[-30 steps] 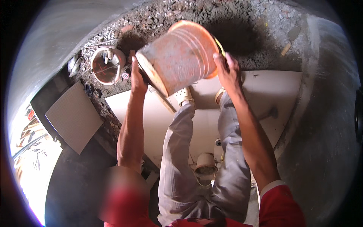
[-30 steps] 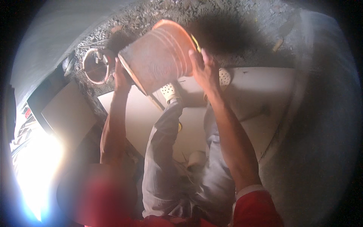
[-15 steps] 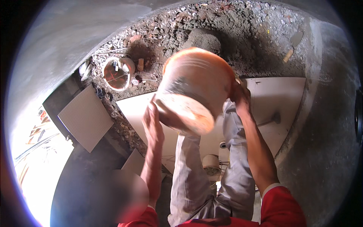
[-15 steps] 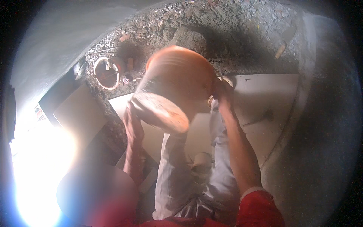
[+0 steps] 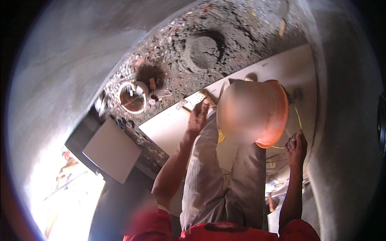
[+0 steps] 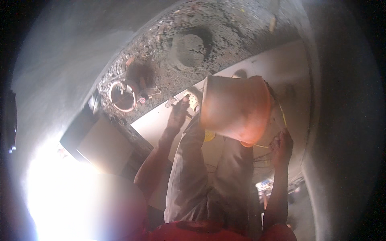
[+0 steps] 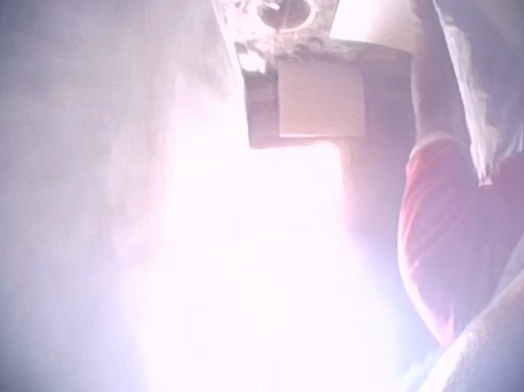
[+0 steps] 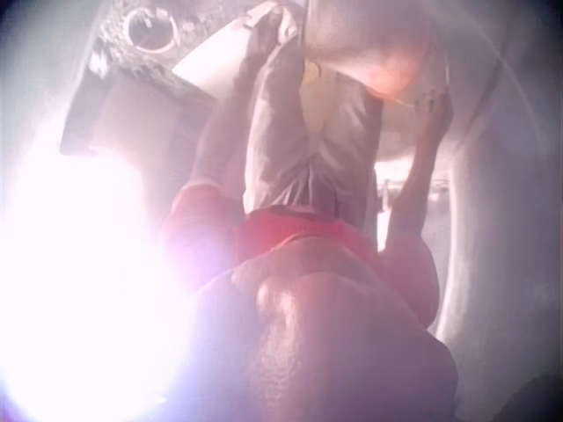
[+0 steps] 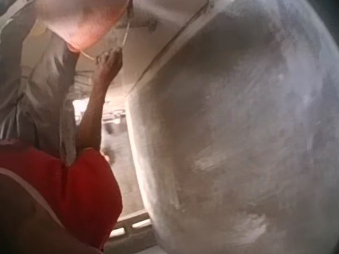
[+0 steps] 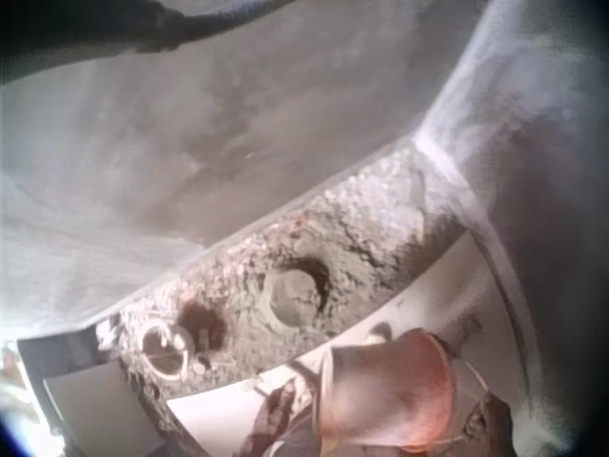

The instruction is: The person spreads wet cement on the floor using a trowel, then places a large white tile onto the cement. They use a hammer to tap the tile into place and continue to spread cement around the edges.

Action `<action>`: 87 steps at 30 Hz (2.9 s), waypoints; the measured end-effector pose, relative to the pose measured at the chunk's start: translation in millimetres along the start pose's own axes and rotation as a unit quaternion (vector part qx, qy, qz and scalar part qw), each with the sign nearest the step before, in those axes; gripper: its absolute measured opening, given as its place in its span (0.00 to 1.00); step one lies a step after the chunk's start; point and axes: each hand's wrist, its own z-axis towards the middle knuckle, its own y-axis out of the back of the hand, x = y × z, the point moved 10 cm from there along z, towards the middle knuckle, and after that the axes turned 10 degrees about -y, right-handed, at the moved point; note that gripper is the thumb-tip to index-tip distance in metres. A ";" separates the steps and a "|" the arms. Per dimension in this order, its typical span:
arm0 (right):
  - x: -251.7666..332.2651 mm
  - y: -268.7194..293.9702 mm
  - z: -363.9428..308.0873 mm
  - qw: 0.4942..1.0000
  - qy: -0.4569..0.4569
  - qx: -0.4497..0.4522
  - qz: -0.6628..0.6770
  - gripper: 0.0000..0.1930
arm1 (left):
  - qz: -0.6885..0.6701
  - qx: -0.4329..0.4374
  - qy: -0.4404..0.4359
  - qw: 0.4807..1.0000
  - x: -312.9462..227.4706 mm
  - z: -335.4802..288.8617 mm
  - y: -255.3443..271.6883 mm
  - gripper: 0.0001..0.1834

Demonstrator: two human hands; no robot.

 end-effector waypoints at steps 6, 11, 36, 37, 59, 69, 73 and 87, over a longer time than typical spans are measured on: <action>-130.6 -3.6 -34.7 0.970 0.027 -0.185 0.153 0.16 | 0.025 -0.029 0.140 0.989 95.2 -43.7 104.7 0.22; -179.2 74.3 -20.3 0.919 0.095 -0.313 0.221 0.10 | 0.227 -0.018 0.265 0.937 147.0 -108.2 213.2 0.15; -483.8 566.3 -53.6 0.604 0.135 -0.365 -0.695 0.14 | 0.459 0.129 0.224 0.850 120.9 -266.8 82.5 0.15; -471.2 559.0 -71.6 0.576 0.246 -0.398 -0.670 0.14 | 0.411 0.085 0.248 0.873 125.6 -268.5 84.9 0.14; -75.8 81.9 228.8 0.874 0.136 -0.111 -0.454 0.26 | 0.179 0.115 0.176 0.961 -30.5 -214.0 67.0 0.11; 81.7 61.6 448.8 0.666 0.204 -0.196 -0.691 0.19 | 0.146 0.016 0.120 0.982 72.7 -166.7 77.7 0.13; 154.4 89.1 565.1 0.528 0.220 -0.253 -0.780 0.21 | 0.097 -0.150 0.242 0.954 225.9 -146.3 98.8 0.18; 393.2 137.9 795.3 0.577 0.252 -0.374 -0.680 0.31 | 0.498 -0.413 0.089 0.758 368.9 -5.3 126.4 0.23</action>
